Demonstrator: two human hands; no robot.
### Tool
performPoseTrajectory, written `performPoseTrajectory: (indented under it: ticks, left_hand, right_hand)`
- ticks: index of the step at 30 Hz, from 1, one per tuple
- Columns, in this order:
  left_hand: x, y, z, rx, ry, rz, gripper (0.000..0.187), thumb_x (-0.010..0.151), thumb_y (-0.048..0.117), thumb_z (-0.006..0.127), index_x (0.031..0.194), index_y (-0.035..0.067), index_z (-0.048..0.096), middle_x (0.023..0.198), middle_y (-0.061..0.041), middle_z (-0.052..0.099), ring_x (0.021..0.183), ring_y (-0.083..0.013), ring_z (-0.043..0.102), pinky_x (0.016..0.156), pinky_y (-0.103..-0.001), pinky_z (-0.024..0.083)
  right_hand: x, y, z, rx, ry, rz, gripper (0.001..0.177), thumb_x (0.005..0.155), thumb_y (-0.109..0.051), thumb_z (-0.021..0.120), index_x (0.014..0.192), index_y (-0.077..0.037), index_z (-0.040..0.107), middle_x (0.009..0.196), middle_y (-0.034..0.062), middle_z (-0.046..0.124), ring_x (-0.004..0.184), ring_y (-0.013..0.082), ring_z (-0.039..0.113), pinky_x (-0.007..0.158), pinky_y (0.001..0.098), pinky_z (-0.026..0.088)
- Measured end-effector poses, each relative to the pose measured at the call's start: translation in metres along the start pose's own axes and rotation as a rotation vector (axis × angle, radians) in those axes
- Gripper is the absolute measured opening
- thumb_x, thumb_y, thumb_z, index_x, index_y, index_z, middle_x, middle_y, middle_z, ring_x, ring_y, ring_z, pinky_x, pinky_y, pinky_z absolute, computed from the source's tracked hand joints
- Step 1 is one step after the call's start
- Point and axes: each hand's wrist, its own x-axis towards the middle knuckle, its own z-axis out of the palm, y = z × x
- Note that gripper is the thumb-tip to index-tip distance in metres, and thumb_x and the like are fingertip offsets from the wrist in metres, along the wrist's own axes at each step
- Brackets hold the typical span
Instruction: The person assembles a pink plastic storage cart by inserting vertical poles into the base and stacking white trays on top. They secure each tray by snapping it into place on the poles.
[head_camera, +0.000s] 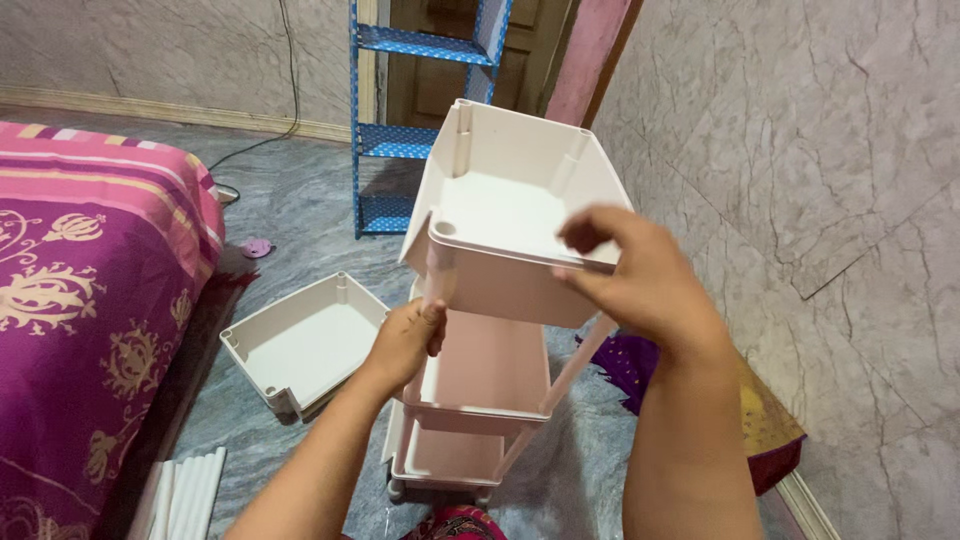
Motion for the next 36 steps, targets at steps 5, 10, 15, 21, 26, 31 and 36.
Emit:
performPoseTrajectory:
  ticks: [5,10,15,21,26,31,36]
  left_hand:
    - [-0.004,-0.003,0.006,-0.001,-0.008,0.031,0.055,0.100,0.056,0.053,0.071,0.009,0.050,0.060,0.000,0.049,0.054,-0.0113,0.047,0.051,-0.029,0.043]
    - [-0.007,0.001,0.013,0.059,0.083,0.061,0.055,0.099,0.054,0.056,0.071,0.008,0.052,0.058,0.001,0.049,0.052,-0.0101,0.046,0.049,-0.029,0.040]
    - [-0.008,0.001,0.017,0.124,0.125,0.112,0.053,0.098,0.054,0.055,0.073,0.007,0.054,0.057,0.002,0.051,0.052,-0.0089,0.047,0.048,-0.029,0.040]
    - [-0.010,-0.009,0.021,0.203,0.199,0.149,0.058,0.101,0.058,0.050,0.073,0.008,0.053,0.057,0.003,0.051,0.053,-0.0081,0.047,0.049,-0.028,0.039]
    - [-0.012,-0.012,0.022,0.118,0.195,0.107,0.057,0.098,0.061,0.051,0.075,0.009,0.051,0.058,0.003,0.048,0.053,-0.0086,0.042,0.047,-0.029,0.036]
    - [-0.010,-0.006,0.022,0.135,0.189,0.137,0.058,0.096,0.062,0.054,0.074,0.008,0.052,0.058,0.003,0.049,0.053,-0.0078,0.044,0.048,-0.028,0.037]
    - [-0.018,-0.011,0.022,0.179,0.211,0.153,0.059,0.100,0.060,0.053,0.073,0.008,0.050,0.059,0.003,0.046,0.054,-0.0083,0.041,0.048,-0.029,0.035]
  right_hand:
    - [0.027,-0.032,0.025,0.894,0.154,0.042,0.026,0.101,-0.026,0.067,0.087,-0.006,0.061,0.075,0.0057,0.060,0.065,0.0159,0.060,0.061,0.0316,0.051]
    - [0.087,-0.058,0.040,1.299,-0.091,0.189,0.056,0.107,-0.044,0.051,0.061,-0.016,0.036,0.050,-0.0017,0.031,0.039,0.0116,0.022,0.036,0.0305,0.016]
    - [0.099,-0.084,0.005,1.422,0.014,-0.167,0.057,0.113,-0.044,0.041,0.066,-0.015,0.030,0.055,-0.0013,0.024,0.043,0.0105,0.018,0.043,0.0304,0.015]
    - [0.091,-0.083,0.107,1.413,-0.112,0.280,0.052,0.106,-0.038,0.050,0.062,-0.018,0.032,0.052,-0.0038,0.024,0.039,0.0107,0.019,0.035,0.0293,0.015]
    - [0.104,-0.043,0.127,1.526,-0.164,0.348,0.057,0.106,-0.040,0.049,0.058,-0.018,0.028,0.049,-0.0032,0.023,0.036,0.0107,0.017,0.034,0.0288,0.013]
    - [0.103,-0.099,0.054,1.535,-0.087,0.327,0.053,0.107,-0.039,0.046,0.061,-0.020,0.030,0.053,-0.0049,0.026,0.040,0.0112,0.020,0.036,0.0291,0.014]
    - [0.098,-0.102,0.066,1.407,-0.056,0.099,0.050,0.107,-0.037,0.050,0.065,-0.018,0.033,0.052,-0.0041,0.029,0.041,0.0106,0.023,0.037,0.0291,0.017]
